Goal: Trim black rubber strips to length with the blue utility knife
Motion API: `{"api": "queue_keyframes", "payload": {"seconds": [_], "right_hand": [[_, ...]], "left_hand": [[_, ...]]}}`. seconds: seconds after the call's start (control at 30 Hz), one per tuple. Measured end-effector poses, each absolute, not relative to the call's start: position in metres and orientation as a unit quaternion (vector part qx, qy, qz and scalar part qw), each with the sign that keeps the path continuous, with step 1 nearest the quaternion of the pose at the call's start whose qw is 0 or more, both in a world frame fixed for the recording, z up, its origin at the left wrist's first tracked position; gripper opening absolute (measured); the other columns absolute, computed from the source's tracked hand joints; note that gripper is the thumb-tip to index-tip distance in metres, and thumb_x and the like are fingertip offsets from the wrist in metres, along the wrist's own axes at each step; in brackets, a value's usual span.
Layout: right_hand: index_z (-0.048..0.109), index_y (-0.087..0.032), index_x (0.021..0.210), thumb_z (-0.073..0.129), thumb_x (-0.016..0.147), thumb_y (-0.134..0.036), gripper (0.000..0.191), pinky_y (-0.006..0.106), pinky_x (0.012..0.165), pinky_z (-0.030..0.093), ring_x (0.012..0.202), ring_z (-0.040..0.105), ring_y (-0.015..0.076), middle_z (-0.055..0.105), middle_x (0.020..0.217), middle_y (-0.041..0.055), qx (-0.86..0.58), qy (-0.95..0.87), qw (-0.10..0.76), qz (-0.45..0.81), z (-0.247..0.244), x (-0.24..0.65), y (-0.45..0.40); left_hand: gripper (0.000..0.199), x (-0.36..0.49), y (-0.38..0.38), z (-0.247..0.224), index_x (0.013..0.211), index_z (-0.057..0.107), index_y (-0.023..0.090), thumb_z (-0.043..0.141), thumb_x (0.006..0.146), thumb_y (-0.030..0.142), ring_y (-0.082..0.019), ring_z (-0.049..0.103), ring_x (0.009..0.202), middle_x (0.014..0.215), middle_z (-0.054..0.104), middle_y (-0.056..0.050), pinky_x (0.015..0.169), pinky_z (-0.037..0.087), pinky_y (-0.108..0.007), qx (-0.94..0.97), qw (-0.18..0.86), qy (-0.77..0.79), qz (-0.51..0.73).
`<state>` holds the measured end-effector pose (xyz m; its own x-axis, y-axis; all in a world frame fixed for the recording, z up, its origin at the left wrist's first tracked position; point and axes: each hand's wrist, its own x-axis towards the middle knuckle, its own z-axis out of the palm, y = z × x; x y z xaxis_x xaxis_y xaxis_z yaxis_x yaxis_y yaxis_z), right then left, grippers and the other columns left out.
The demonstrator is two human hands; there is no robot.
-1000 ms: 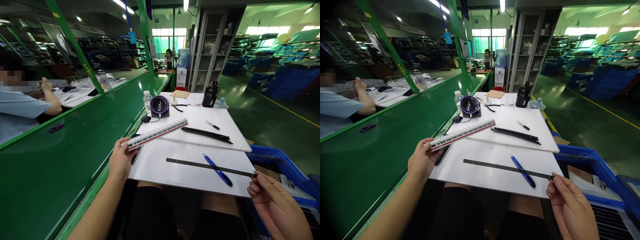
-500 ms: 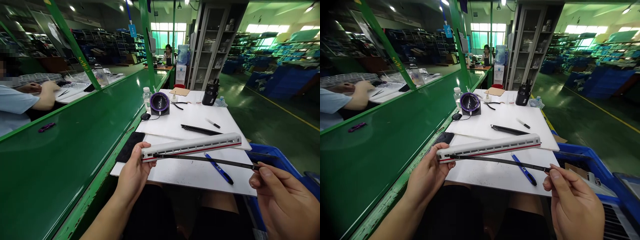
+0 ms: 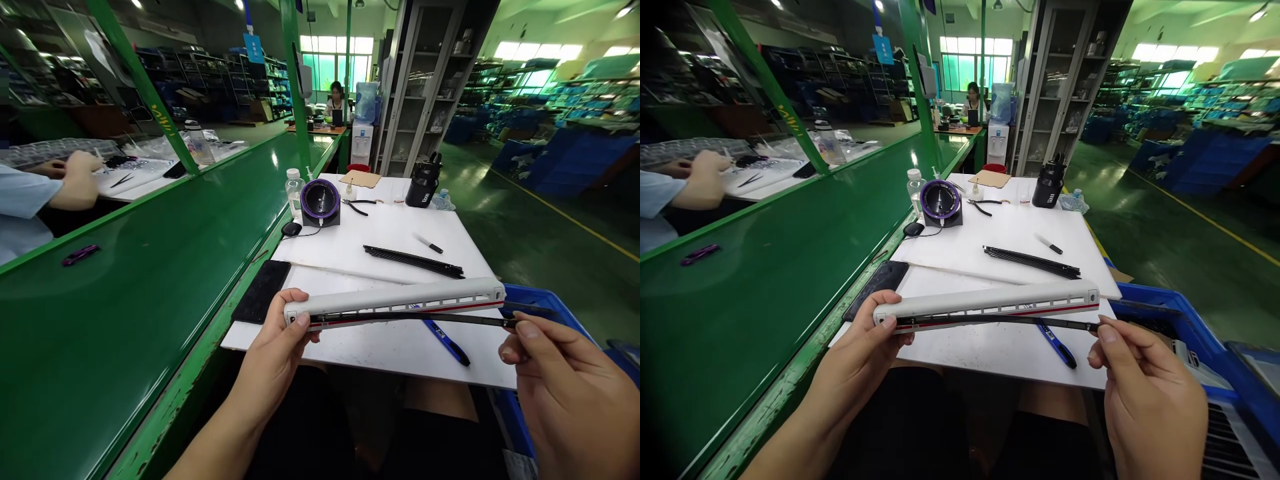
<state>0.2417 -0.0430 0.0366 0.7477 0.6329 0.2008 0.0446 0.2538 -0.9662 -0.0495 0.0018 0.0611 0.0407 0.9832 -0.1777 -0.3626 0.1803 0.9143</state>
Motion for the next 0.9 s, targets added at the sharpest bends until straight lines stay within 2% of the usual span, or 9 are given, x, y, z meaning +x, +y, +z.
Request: {"api": "queue_keyframes", "payload": {"seconds": [0.13,0.23,0.37,0.43,0.5,0.57,0.63,0.7,0.9], "right_hand": [[0.076,-0.019,0.103,0.085,0.076,-0.038,0.034,0.03,0.066,0.044,0.064,0.057,0.0132,0.064,0.074,0.0009,-0.591,-0.305,0.724,0.181,0.039,0.244,-0.04],[0.076,-0.021,0.106,0.081,0.08,-0.044,0.034,0.034,0.07,0.046,0.068,0.059,0.0155,0.065,0.078,0.0021,-0.646,-0.321,0.684,0.111,0.04,0.24,-0.04],[0.076,-0.022,0.106,0.076,0.085,-0.045,0.031,0.036,0.072,0.048,0.075,0.058,0.0163,0.064,0.095,0.0046,-0.677,-0.375,0.633,-0.007,0.038,0.239,-0.039],[0.074,-0.022,0.111,0.079,0.081,-0.044,0.037,0.035,0.075,0.05,0.079,0.056,0.0155,0.06,0.108,0.0055,-0.675,-0.384,0.63,-0.013,0.034,0.245,-0.035],[0.065,-0.025,0.127,0.084,0.075,-0.041,0.057,0.033,0.08,0.051,0.091,0.056,0.0169,0.054,0.121,0.0063,-0.665,-0.364,0.651,0.039,0.032,0.251,-0.031],[0.056,-0.026,0.136,0.085,0.073,-0.04,0.07,0.034,0.084,0.053,0.102,0.058,0.0197,0.054,0.127,0.0075,-0.622,-0.342,0.687,0.157,0.032,0.255,-0.027],[0.056,-0.025,0.132,0.083,0.074,-0.042,0.067,0.036,0.081,0.056,0.102,0.061,0.0226,0.06,0.122,0.0084,-0.568,-0.328,0.7,0.282,0.035,0.254,-0.026],[0.058,-0.023,0.127,0.082,0.075,-0.043,0.061,0.037,0.075,0.057,0.093,0.064,0.0226,0.065,0.112,0.0073,-0.541,-0.316,0.699,0.344,0.04,0.248,-0.026],[0.061,-0.022,0.124,0.08,0.078,-0.035,0.052,0.031,0.072,0.057,0.086,0.065,0.0186,0.067,0.11,0.0059,-0.551,-0.33,0.711,0.286,0.053,0.23,-0.027]], "left_hand": [[0.039,-0.048,-0.002,0.063,0.114,0.048,0.027,0.07,0.086,0.041,-0.012,0.052,0.078,0.087,0.061,0.0,0.076,0.045,-0.02,0.356,0.635,0.459,0.51],[0.039,-0.05,-0.001,0.058,0.116,0.047,0.027,0.069,0.087,0.043,-0.012,0.053,0.078,0.089,0.061,0.0,0.075,0.046,-0.021,0.356,0.651,0.458,0.489],[0.044,-0.054,0.002,0.051,0.115,0.047,0.029,0.073,0.084,0.045,-0.013,0.055,0.077,0.086,0.06,0.0,0.075,0.05,-0.025,0.354,0.67,0.449,0.473],[0.043,-0.053,0.002,0.052,0.115,0.048,0.029,0.073,0.083,0.044,-0.012,0.055,0.076,0.085,0.059,0.001,0.076,0.05,-0.024,0.348,0.668,0.458,0.473],[0.042,-0.051,0.001,0.055,0.115,0.05,0.028,0.073,0.084,0.043,-0.012,0.054,0.075,0.084,0.059,0.001,0.075,0.051,-0.023,0.34,0.663,0.468,0.475],[0.043,-0.048,0.0,0.058,0.115,0.051,0.028,0.075,0.082,0.043,-0.012,0.055,0.073,0.085,0.06,0.001,0.073,0.052,-0.022,0.336,0.659,0.477,0.475],[0.049,-0.048,0.002,0.057,0.114,0.052,0.028,0.079,0.077,0.045,-0.012,0.055,0.072,0.088,0.061,0.0,0.07,0.054,-0.023,0.333,0.651,0.489,0.475],[0.057,-0.051,0.008,0.05,0.114,0.054,0.028,0.084,0.07,0.047,-0.013,0.057,0.072,0.091,0.063,-0.001,0.068,0.056,-0.022,0.33,0.642,0.506,0.472],[0.069,-0.068,0.031,0.013,0.108,0.061,0.028,0.094,0.05,0.047,-0.016,0.062,0.071,0.09,0.065,-0.001,0.059,0.06,-0.023,0.308,0.627,0.537,0.472]]}}
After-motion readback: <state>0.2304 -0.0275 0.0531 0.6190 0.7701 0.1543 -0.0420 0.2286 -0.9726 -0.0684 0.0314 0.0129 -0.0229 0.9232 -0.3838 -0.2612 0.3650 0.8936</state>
